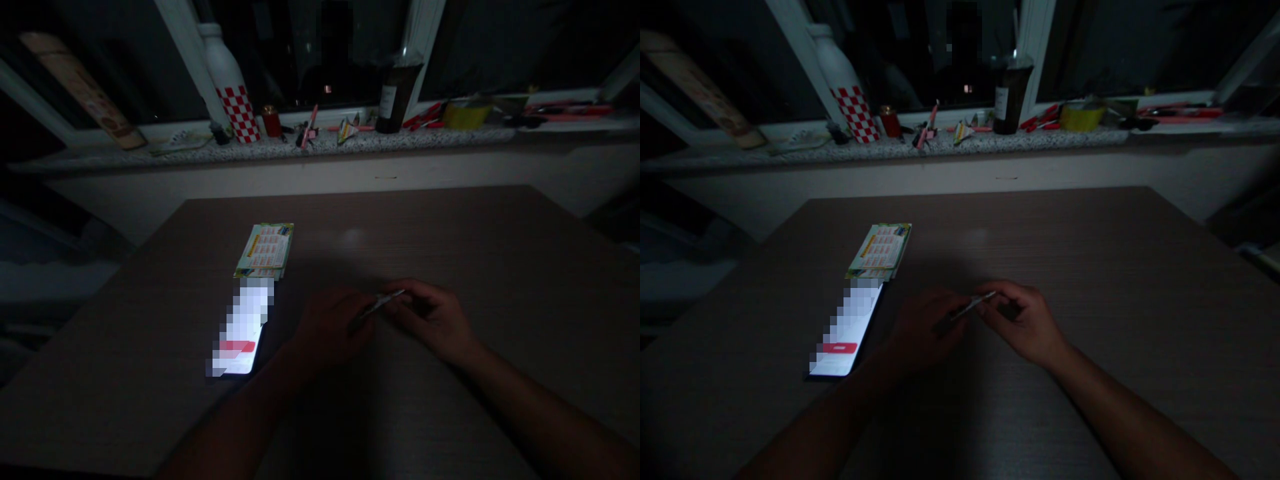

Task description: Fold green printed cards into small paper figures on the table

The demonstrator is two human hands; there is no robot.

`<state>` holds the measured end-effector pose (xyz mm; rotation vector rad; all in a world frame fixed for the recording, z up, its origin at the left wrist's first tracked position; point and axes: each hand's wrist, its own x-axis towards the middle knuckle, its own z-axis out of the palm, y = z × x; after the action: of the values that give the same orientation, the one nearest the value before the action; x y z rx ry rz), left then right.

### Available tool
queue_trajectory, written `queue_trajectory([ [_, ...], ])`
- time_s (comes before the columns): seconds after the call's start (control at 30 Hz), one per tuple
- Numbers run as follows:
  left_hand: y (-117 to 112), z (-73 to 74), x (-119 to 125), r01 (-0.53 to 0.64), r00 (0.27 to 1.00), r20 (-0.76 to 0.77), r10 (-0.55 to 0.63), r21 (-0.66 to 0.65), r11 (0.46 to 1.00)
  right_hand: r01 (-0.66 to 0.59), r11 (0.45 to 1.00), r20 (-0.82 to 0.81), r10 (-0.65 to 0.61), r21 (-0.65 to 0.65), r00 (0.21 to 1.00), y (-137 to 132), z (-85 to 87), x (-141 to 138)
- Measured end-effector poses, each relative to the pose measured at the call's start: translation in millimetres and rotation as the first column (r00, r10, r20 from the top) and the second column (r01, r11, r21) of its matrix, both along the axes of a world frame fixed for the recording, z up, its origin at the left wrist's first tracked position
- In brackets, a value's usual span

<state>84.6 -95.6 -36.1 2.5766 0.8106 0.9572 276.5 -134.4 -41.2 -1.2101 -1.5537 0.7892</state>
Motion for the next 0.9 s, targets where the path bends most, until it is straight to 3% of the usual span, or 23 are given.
queue_trajectory([
  [0.2, -2, 0.2, 1, -0.025, 1.0, 0.008, 0.025, -0.013, 1.0, -0.02, 1.0, -0.07, 0.018, -0.017, 0.997, 0, 3.4, -3],
  [0.57, -1, -2.4, 2, -0.038, 0.999, 0.014, 0.041, -0.186, 0.982, -0.099, 0.98, 0.179, 0.068, 0.172, 0.982, 0, 7.9, 0],
  [0.9, -1, -0.1, 4, 0.003, 0.995, 0.096, 0.027, -0.304, 0.953, -0.154, 0.969, 0.194, 0.116, 0.195, 0.974, 0, 11.5, 0],
])
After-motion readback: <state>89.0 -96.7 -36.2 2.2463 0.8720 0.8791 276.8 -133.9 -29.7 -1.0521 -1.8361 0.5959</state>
